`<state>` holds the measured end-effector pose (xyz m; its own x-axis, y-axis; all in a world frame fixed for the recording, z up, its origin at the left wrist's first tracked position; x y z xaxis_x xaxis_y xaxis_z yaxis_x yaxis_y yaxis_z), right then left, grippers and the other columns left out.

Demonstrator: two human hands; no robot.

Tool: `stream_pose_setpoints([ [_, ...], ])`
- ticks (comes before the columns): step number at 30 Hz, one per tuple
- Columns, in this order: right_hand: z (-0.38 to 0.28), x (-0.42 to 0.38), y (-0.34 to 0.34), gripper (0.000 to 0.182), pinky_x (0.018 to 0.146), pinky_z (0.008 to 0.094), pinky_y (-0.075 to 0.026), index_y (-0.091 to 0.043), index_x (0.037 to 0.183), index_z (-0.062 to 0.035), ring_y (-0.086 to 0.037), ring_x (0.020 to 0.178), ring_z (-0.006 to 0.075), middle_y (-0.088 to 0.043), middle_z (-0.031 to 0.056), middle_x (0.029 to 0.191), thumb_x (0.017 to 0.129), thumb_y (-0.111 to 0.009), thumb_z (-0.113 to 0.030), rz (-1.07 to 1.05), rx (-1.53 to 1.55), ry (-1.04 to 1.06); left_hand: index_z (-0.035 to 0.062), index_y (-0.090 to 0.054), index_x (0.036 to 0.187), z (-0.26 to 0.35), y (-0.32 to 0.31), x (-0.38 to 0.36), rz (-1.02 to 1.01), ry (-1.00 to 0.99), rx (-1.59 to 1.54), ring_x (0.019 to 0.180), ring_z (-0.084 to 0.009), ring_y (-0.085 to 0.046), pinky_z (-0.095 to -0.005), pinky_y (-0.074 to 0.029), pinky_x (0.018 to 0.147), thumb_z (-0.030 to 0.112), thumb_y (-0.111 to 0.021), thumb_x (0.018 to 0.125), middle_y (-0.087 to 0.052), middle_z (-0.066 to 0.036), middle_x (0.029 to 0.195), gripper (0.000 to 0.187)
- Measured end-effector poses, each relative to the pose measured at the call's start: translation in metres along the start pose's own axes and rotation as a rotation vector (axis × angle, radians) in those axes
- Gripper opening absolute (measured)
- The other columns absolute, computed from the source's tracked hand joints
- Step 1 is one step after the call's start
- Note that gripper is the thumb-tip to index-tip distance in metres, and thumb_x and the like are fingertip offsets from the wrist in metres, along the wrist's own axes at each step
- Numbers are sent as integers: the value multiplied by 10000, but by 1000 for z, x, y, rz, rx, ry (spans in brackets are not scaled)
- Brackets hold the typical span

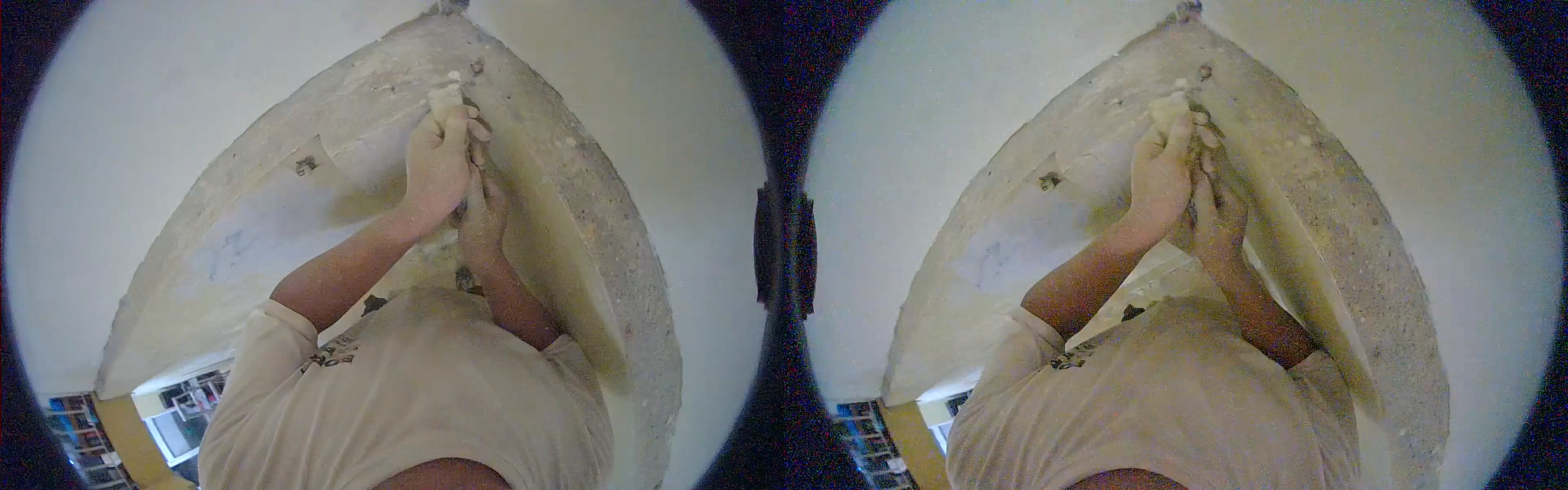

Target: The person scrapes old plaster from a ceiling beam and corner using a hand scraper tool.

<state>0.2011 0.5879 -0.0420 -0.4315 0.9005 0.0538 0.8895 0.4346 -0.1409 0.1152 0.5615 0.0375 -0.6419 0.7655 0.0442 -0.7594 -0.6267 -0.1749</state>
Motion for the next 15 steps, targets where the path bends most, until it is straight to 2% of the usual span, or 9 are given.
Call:
stream_pose_setpoints([
  [3, -1, -5, -11, 311, 580, 284, -435, -575, 943, 16, -540, 670, 140, -597, 90, 736, 849, -496, -270, 7, 254, 26, -2, -508, 988, 13, 13, -21, -42, -181, 197, 715, -156, -526, -278, -423, 665, 268, -426, 879, -566, -82, 826, 302],
  [5, 31, -27, -34, 256, 495, 299, -429, -547, 940, -26, -537, 600, 148, -583, 74, 706, 841, -506, -258, -130, 798, -456, -28, -478, 1058, 19, 31, -47, -50, -324, 390, 796, -194, -554, -314, -432, 740, 247, -437, 867, -584, -126, 892, 337],
  [6, 42, -33, -29, 256, 495, 299, -429, -547, 940, -26, -537, 600, 148, -583, 74, 706, 841, -506, -258, -141, 785, -456, -26, -476, 1083, 8, 42, -57, -62, -311, 412, 868, -186, -536, -304, -416, 781, 209, -427, 872, -574, -116, 953, 320],
  [8, 41, -65, -50, 210, 457, 305, -428, -516, 915, -58, -541, 581, 153, -577, 70, 742, 823, -530, -247, -751, 1341, -627, -25, -474, 1107, -17, 67, -72, -65, -288, 417, 941, -179, -518, -294, -401, 822, 171, -416, 877, -563, -106, 1014, 308],
  [9, 50, -69, -47, 210, 457, 305, -428, -516, 915, -58, -541, 581, 153, -577, 70, 742, 823, -530, -247, -747, 1327, -638, -17, -482, 1104, -33, 81, -76, -104, -266, 392, 944, -177, -518, -296, -402, 820, 172, -428, 873, -561, -109, 1028, 304],
  [11, 82, -66, -26, 179, 463, 274, -421, -511, 895, -60, -522, 550, 124, -558, 53, 708, 806, -556, -208, -362, 856, -584, -9, -490, 1102, -57, 109, -90, -139, -240, 355, 946, -175, -519, -298, -403, 817, 173, -439, 869, -558, -112, 1042, 300],
  [12, 79, -69, -27, 179, 463, 274, -421, -511, 895, -60, -522, 550, 124, -558, 53, 708, 806, -556, -208, -361, 846, -584, -5, -499, 1090, -77, 128, -92, -96, -107, 278, 945, -175, -519, -299, -404, 816, 173, -444, 869, -557, -108, 1044, 289],
  [14, 59, -61, -16, 142, 441, 252, -395, -513, 884, -65, -484, 499, 107, -520, 24, 651, 785, -575, -145, -338, -297, -174, -1, -509, 1079, -98, 153, -97, -60, 12, 206, 944, -174, -520, -300, -406, 815, 173, -449, 869, -556, -105, 1046, 278],
  [15, 62, -63, -18, 142, 441, 252, -395, -513, 884, -65, -484, 499, 107, -520, 24, 651, 785, -575, -145, -331, -296, -174, 5, -513, 1073, -104, 161, -102, -48, 51, 146, 944, -175, -520, -302, -408, 812, 171, -448, 872, -556, -97, 1041, 269],
])
Point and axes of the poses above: each hand's wrist, its own x-axis towards the middle knuckle, its own y-axis out of the back of the hand, z = x × y, the point moved 8 cm from there along x, towards the middle knuckle
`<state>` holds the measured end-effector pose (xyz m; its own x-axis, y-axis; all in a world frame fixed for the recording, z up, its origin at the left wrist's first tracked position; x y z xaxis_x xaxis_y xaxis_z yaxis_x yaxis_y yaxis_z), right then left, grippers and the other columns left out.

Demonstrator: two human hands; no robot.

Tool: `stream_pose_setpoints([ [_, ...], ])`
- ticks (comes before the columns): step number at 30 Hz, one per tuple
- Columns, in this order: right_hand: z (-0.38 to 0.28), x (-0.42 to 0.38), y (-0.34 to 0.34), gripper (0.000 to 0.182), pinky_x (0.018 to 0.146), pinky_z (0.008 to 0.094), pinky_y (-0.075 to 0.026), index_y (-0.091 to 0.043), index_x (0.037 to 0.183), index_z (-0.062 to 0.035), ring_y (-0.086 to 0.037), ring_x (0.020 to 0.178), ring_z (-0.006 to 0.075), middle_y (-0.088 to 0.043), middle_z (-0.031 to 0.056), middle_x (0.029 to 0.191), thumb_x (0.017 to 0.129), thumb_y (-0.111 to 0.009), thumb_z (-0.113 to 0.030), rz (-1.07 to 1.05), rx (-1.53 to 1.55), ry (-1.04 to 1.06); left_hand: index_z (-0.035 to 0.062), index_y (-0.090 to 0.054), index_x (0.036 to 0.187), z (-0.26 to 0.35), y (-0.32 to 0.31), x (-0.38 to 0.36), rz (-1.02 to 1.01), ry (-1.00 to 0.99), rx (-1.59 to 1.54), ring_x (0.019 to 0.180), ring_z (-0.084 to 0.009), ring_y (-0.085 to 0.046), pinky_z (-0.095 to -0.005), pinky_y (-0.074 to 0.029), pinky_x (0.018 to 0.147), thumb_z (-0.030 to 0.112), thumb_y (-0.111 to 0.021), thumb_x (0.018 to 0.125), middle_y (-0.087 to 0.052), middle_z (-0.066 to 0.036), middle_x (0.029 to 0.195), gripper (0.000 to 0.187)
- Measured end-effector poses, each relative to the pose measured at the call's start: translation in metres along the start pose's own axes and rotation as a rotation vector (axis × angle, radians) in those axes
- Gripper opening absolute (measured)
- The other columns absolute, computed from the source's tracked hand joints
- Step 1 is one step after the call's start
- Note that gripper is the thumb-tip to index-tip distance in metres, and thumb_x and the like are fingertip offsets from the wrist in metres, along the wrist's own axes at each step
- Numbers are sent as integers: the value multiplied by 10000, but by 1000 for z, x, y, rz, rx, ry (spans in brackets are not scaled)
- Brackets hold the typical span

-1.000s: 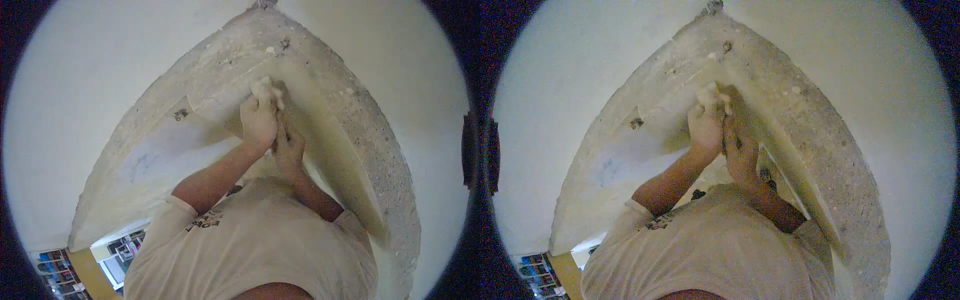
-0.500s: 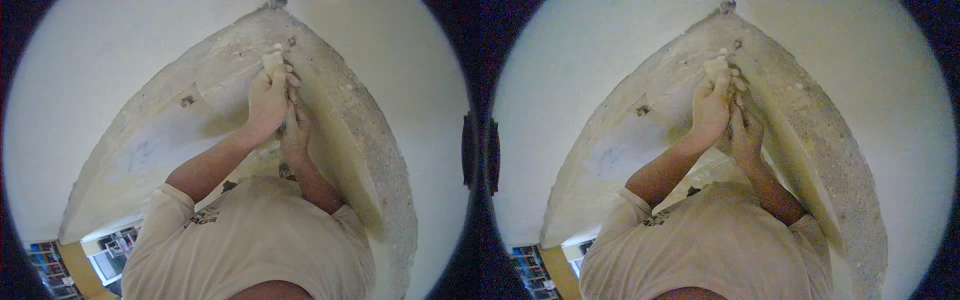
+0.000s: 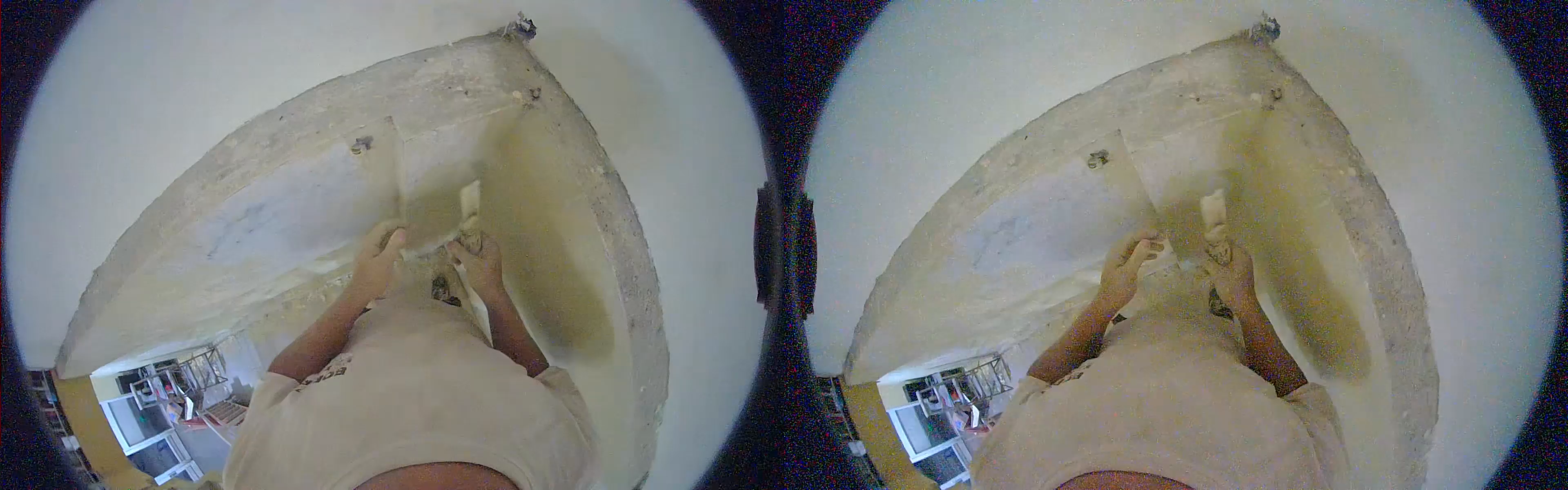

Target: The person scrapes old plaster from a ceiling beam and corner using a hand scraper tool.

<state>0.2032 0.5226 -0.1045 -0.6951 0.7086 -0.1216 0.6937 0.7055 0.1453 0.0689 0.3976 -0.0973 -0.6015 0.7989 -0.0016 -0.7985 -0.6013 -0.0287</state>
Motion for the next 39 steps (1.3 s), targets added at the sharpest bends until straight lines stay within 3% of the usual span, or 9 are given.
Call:
stream_pose_setpoints([
  [5, 8, -9, -4, 130, 501, 255, -422, -530, 854, -48, -505, 555, 97, -537, 18, 689, 762, -599, -109, 154, 291, -92, 11, -502, 1086, -19, 12, -15, -54, 23, 12, 947, -175, -514, -308, -399, 828, 177, -436, 879, -552, -80, 1040, 273],
  [8, -6, -15, -21, 165, 518, 226, -404, -525, 940, -42, -487, 600, 75, -522, -7, 711, 813, -549, -145, 128, 106, 0, 11, -491, 1097, -27, 4, -10, -109, 57, 54, 957, -173, -509, -305, -384, 849, 169, -427, 877, -550, -80, 1046, 278],
  [11, 11, -8, -34, 169, 468, 237, -393, -546, 949, -53, -476, 529, 79, -536, 6, 685, 810, -553, -149, 176, 177, 172, 1, -488, 1082, 4, -25, 4, -177, -56, 116, 979, -170, -499, -298, -367, 870, 161, -412, 880, -545, -91, 1055, 269],
  [14, 12, -6, -37, 199, 461, 254, -396, -547, 966, -44, -493, 528, 102, -554, 29, 696, 852, -502, -201, 179, 284, 108, -10, -485, 1068, 9, -41, 28, -92, -185, 26, 959, -175, -512, -301, -383, 852, 184, -387, 892, -559, -97, 1017, 280],
  [21, 14, 24, -36, 284, 496, 295, -414, -550, 937, -2, -540, 608, 144, -565, 116, 705, 883, -434, -255, 176, 35, 93, 1, -540, 888, 4, -65, 53, 58, -12, -265, 653, -150, -549, -281, -444, 617, 300, -349, 908, -587, -73, 730, 355],
  [23, -5, 24, -35, 308, 715, 294, -421, -520, 1027, 35, -530, 810, 166, -565, 102, 882, 898, -381, -208, 209, -40, 423, 8, -551, 835, 1, -62, 54, 117, 26, -231, 592, -139, -534, -275, -435, 557, 315, -349, 908, -578, -65, 680, 375],
  [26, -20, 24, -32, 291, 743, 317, -419, -509, 1043, 42, -538, 829, 204, -564, 128, 925, 889, -383, -170, 181, 12, 353, 20, -556, 767, 24, -53, 54, 273, -138, 86, 540, -126, -496, -269, -395, 492, 320, -352, 908, -550, -50, 627, 390],
  [29, -9, 23, -31, 296, 755, 320, -416, -499, 1056, 49, -540, 854, 209, -567, 138, 960, 887, -389, -168, 114, -247, 278, 24, -548, 705, 20, -59, 49, 246, -16, -8, 540, -107, -475, -256, -376, 485, 308, -359, 910, -536, -39, 619, 399],
  [39, 3, 25, -26, 299, 715, 262, -432, -525, 1049, 54, -538, 875, 153, -559, 147, 1045, 887, -418, -174, 92, -118, 224, 22, -521, 691, 6, -66, 53, 268, 125, -54, 517, -95, -448, -241, -363, 466, 308, -353, 913, -512, -30, 596, 398],
])
Point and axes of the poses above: each hand's wrist, its own x-axis towards the middle knuckle, its own y-axis out of the back of the hand, z = x × y, the point moved 8 cm from there along x, towards the middle knuckle
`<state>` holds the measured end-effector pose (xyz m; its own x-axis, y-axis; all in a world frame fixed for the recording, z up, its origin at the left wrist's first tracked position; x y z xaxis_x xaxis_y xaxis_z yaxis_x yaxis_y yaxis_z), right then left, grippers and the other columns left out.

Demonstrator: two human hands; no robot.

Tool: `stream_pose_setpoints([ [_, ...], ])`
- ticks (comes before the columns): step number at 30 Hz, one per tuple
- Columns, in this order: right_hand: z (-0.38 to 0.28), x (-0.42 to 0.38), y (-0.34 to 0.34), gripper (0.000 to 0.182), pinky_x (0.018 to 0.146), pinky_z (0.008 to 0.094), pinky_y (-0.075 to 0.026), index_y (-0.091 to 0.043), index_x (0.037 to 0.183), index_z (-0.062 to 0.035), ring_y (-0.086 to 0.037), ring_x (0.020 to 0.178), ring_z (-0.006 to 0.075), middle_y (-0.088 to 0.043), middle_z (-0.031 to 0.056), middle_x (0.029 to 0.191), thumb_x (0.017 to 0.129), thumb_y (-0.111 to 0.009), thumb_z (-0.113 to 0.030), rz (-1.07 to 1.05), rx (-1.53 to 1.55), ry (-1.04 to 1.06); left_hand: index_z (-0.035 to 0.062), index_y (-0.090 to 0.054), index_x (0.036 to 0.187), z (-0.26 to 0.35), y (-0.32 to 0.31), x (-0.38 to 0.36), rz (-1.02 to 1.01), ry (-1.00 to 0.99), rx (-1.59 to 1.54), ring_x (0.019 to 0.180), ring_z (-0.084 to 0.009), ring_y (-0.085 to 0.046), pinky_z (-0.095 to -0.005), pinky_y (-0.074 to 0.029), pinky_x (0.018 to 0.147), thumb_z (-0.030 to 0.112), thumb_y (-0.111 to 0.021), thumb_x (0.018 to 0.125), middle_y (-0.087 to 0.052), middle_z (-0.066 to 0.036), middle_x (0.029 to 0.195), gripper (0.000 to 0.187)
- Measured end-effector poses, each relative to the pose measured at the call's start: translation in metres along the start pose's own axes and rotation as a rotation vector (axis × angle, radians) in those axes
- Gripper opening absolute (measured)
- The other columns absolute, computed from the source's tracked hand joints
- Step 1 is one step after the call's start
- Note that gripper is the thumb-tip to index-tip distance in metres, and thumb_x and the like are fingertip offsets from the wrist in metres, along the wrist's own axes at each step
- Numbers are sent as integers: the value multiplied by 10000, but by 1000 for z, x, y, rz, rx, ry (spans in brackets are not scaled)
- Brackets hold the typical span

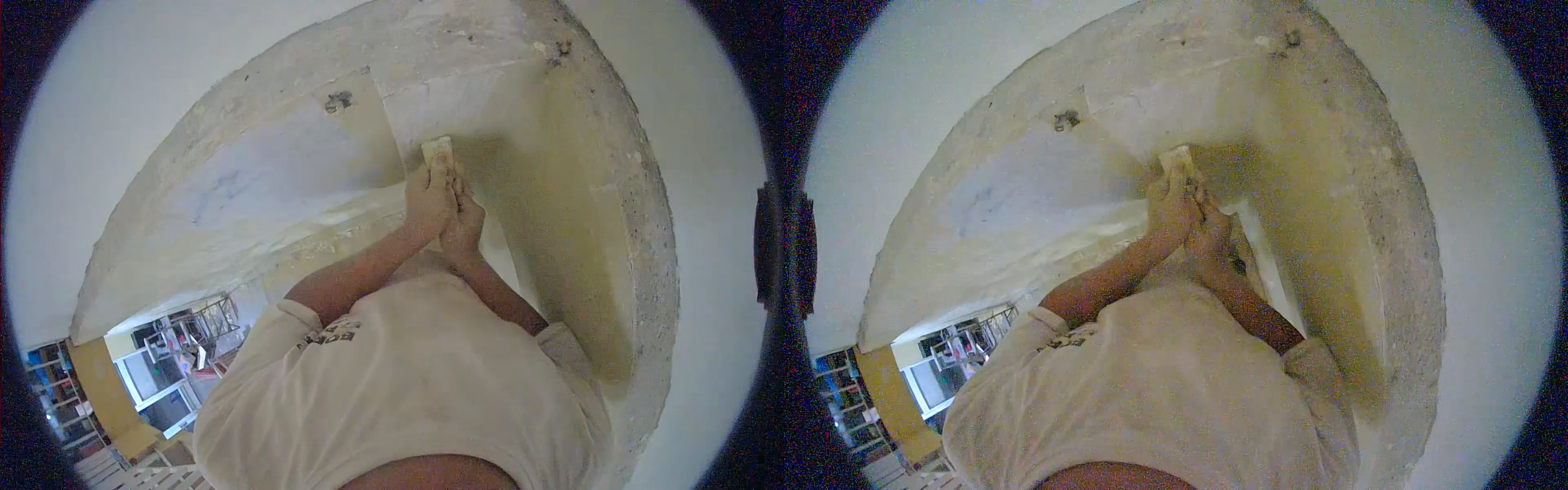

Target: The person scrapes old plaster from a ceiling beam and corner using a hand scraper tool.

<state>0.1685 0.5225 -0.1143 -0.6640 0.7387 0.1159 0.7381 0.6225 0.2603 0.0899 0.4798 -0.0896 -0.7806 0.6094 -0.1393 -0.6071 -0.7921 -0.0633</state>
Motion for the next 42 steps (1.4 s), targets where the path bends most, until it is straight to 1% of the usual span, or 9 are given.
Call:
stream_pose_setpoints([
  [5, 14, 2, 2, 292, 616, 278, -449, -541, 923, 59, -558, 638, 186, -602, 134, 753, 858, -472, -217, 62, 36, -45, 29, -517, 694, -5, 1, 2, 55, -183, 122, 513, -100, -453, -244, -367, 466, 309, -341, 915, -510, -25, 591, 398],
  [8, 8, -1, 2, 297, 778, 278, -421, -524, 1054, 50, -543, 905, 165, -585, 149, 998, 876, -454, -178, 118, 38, 110, 33, -514, 688, 2, -3, 3, -1, -58, -91, 516, -111, -459, -259, -374, 473, 293, -344, 914, -507, -32, 587, 384],
  [16, -16, 5, 12, 282, 734, 292, -426, -543, 970, 53, -543, 791, 172, -592, 161, 874, 860, -461, -193, 98, 70, 54, 47, -493, 695, 26, -3, -4, 61, -339, 238, 523, -106, -454, -262, -371, 465, 279, -369, 907, -498, -21, 594, 338],
  [24, -12, -1, 11, 279, 545, 326, -427, -578, 901, 37, -526, 555, 166, -598, 148, 664, 842, -499, -223, 183, -91, 224, 29, -501, 697, 7, -4, 0, 4, 2, -127, 513, -125, -469, -275, -388, 479, 280, -359, 906, -506, -33, 579, 355],
  [29, 68, -7, -19, 266, 543, 325, -430, -590, 900, 16, -525, 548, 189, -581, 125, 636, 820, -529, -229, -93, -188, -335, 11, -501, 676, -8, 7, 2, 90, -58, 61, 512, -149, -487, -290, -407, 496, 287, -348, 902, -501, -41, 570, 387],
  [32, -11, 2, 10, 273, 534, 317, -426, -583, 920, 16, -513, 535, 184, -574, 123, 622, 820, -526, -232, 137, -24, 29, 35, -549, 800, -13, 2, 0, -3, 12, 29, 538, -142, -491, -305, -400, 494, 325, -343, 906, -535, -45, 620, 371],
  [35, 12, 1, 2, 269, 544, 314, -428, -575, 927, 18, -530, 573, 183, -597, 132, 687, 827, -510, -223, 196, 52, 43, 39, -544, 759, 6, 3, -4, 57, -454, 282, 546, -136, -491, -305, -402, 494, 305, -354, 904, -536, -46, 619, 358],
  [37, 5, -1, 6, 270, 551, 314, -430, -573, 921, 23, -533, 592, 182, -602, 135, 723, 829, -506, -222, 192, 89, 56, 47, -529, 753, -22, 2, 4, -39, -66, 35, 551, -116, -481, -278, -393, 477, 277, -371, 906, -530, -44, 627, 318],
  [42, 4, 9, 2, 259, 574, 306, -434, -565, 896, 34, -531, 647, 162, -607, 134, 811, 833, -504, -210, 67, 64, -5, 56, -513, 766, -28, 2, 4, 2, 51, -63, 547, -102, -465, -250, -377, 466, 260, -373, 912, -513, -31, 639, 287],
])
Point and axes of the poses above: each hand's wrist, its own x-axis towards the middle knuckle, its own y-axis out of the back of the hand, z = x × y, the point moved 8 cm from there along x, towards the middle knuckle
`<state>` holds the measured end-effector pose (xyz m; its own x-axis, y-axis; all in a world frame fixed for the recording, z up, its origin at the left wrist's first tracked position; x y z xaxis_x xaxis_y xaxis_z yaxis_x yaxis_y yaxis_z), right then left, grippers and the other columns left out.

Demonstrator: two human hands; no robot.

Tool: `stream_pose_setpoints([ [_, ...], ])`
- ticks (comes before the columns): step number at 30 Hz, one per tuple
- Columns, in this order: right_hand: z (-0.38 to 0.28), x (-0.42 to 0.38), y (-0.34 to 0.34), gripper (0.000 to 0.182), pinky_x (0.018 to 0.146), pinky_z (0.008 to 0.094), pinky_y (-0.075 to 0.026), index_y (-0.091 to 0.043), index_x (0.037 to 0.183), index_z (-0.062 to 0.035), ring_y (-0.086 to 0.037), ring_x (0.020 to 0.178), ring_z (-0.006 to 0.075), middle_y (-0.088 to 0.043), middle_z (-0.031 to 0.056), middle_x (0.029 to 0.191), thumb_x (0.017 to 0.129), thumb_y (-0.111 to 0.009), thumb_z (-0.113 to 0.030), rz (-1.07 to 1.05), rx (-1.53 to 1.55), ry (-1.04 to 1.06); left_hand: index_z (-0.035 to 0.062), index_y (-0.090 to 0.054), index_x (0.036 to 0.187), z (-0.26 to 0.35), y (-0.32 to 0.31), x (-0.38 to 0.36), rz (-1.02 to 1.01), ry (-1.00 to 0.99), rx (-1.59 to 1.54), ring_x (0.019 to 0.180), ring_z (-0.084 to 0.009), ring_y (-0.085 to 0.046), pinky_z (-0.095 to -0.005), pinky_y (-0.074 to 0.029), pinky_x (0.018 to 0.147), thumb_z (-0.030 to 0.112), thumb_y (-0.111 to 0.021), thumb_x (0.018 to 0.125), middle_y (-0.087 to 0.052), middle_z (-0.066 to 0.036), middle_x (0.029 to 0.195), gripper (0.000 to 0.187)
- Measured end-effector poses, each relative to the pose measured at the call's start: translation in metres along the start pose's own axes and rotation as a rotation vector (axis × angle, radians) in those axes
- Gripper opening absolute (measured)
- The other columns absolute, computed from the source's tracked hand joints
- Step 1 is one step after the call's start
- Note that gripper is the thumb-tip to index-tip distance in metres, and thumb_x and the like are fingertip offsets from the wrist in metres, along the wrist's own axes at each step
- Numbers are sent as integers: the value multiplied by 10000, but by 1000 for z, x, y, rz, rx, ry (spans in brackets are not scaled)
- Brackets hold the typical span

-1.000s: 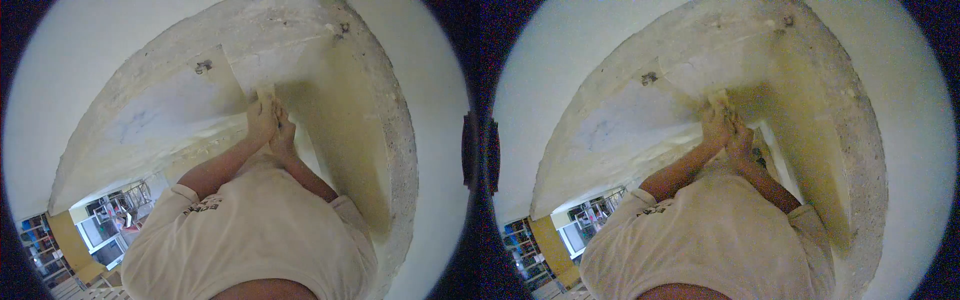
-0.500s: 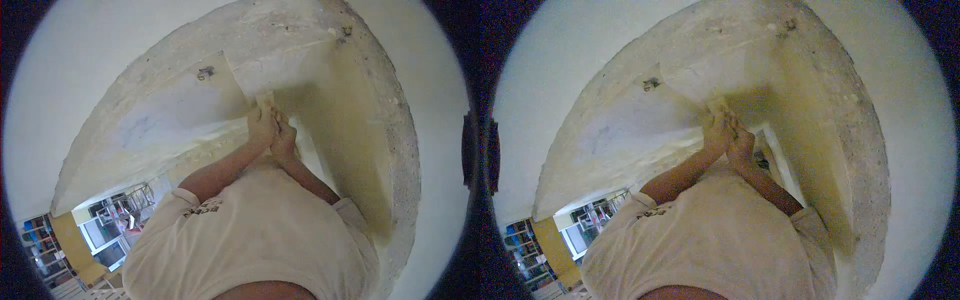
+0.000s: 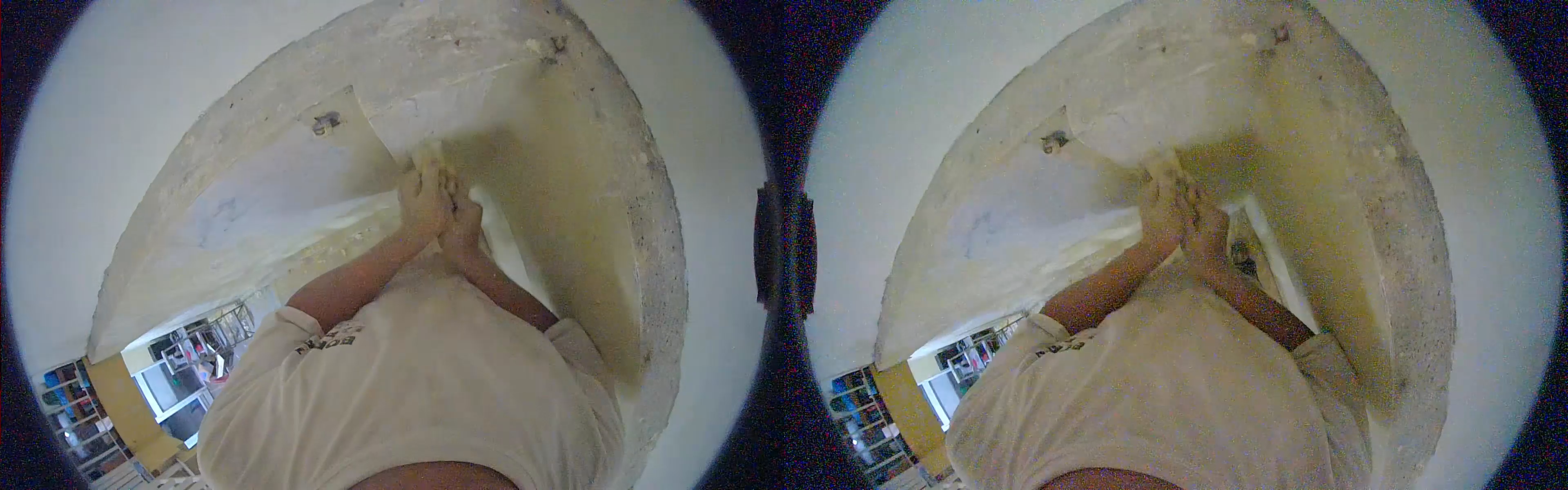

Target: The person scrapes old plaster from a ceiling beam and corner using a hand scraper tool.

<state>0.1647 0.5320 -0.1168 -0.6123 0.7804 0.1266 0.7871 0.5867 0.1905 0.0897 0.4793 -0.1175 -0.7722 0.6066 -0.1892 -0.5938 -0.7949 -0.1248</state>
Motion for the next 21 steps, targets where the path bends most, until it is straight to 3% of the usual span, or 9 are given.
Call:
stream_pose_setpoints([
  [2, 16, -10, -6, 295, 869, 292, -376, -487, 1121, 40, -466, 1063, 188, -498, 164, 1159, 879, -406, -107, -78, -126, -223, 59, -512, 777, -5, 3, 5, 16, -3, 98, 548, -100, -462, -248, -376, 466, 266, -369, 914, -510, -25, 644, 286],
  [3, 24, -5, -8, 295, 869, 292, -376, -487, 1121, 40, -466, 1063, 188, -498, 164, 1159, 879, -406, -107, -72, -125, -215, 59, -513, 769, -1, 2, 5, 15, -34, 57, 549, -97, -463, -245, -374, 466, 272, -371, 913, -512, -19, 642, 294],
  [5, 32, -6, -2, 240, 547, 304, -438, -560, 892, 31, -518, 564, 159, -603, 132, 724, 838, -499, -195, 88, 129, -52, 58, -515, 760, 11, -1, 2, 15, -44, 18, 549, -94, -463, -243, -372, 466, 279, -373, 912, -515, -14, 640, 303],
  [7, -5, -1, 6, 237, 546, 305, -441, -563, 914, 29, -523, 558, 156, -608, 127, 718, 839, -497, -185, 104, 73, 89, 49, -520, 753, 68, -13, -8, 1, -437, 338, 546, -99, -464, -245, -370, 465, 283, -376, 910, -520, -14, 638, 316],
  [9, -25, 0, 7, 236, 545, 306, -444, -566, 936, 28, -527, 553, 154, -612, 122, 713, 841, -494, -176, 122, 26, 266, 23, -520, 728, 23, -7, 5, 43, -286, 191, 526, -122, -478, -272, -384, 468, 279, -369, 902, -518, -40, 603, 345],
  [11, 10, -10, 4, 250, 606, 299, -454, -565, 993, 27, -556, 662, 142, -626, 130, 815, 844, -496, -161, 68, -33, -19, -4, -521, 702, 10, -5, 8, 79, -132, 44, 507, -145, -492, -300, -398, 471, 276, -361, 893, -516, -66, 567, 375],
  [13, 5, -10, 8, 262, 617, 299, -457, -562, 1012, 23, -558, 681, 137, -627, 132, 840, 847, -496, -170, 24, -39, -64, -3, -522, 703, 25, -13, -5, 27, -43, 31, 527, -160, -519, -312, -411, 479, 279, -368, 892, -523, -68, 578, 373],
  [17, 28, -6, 3, 277, 645, 299, -459, -560, 1026, 16, -559, 729, 132, -623, 137, 897, 865, -474, -192, 58, 66, 63, 29, -525, 708, 0, -7, 2, 70, -85, 191, 527, -128, -469, -260, -373, 477, 312, -346, 911, -513, -33, 595, 392],
  [21, -6, -1, 11, 263, 652, 293, -458, -567, 999, 22, -564, 752, 141, -621, 138, 907, 868, -468, -184, 66, 19, -12, -27, -510, 692, 26, -10, 4, 80, -126, 248, 520, -159, -507, -318, -390, 474, 309, -371, 893, -517, -66, 572, 415],
])
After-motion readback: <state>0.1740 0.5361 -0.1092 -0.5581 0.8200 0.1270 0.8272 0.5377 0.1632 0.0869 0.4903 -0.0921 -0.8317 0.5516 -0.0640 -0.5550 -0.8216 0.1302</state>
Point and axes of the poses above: each hand's wrist, its own x-axis towards the middle knuckle, its own y-axis out of the back of the hand, z = x × y, the point moved 8 cm from there along x, towards the middle knuckle
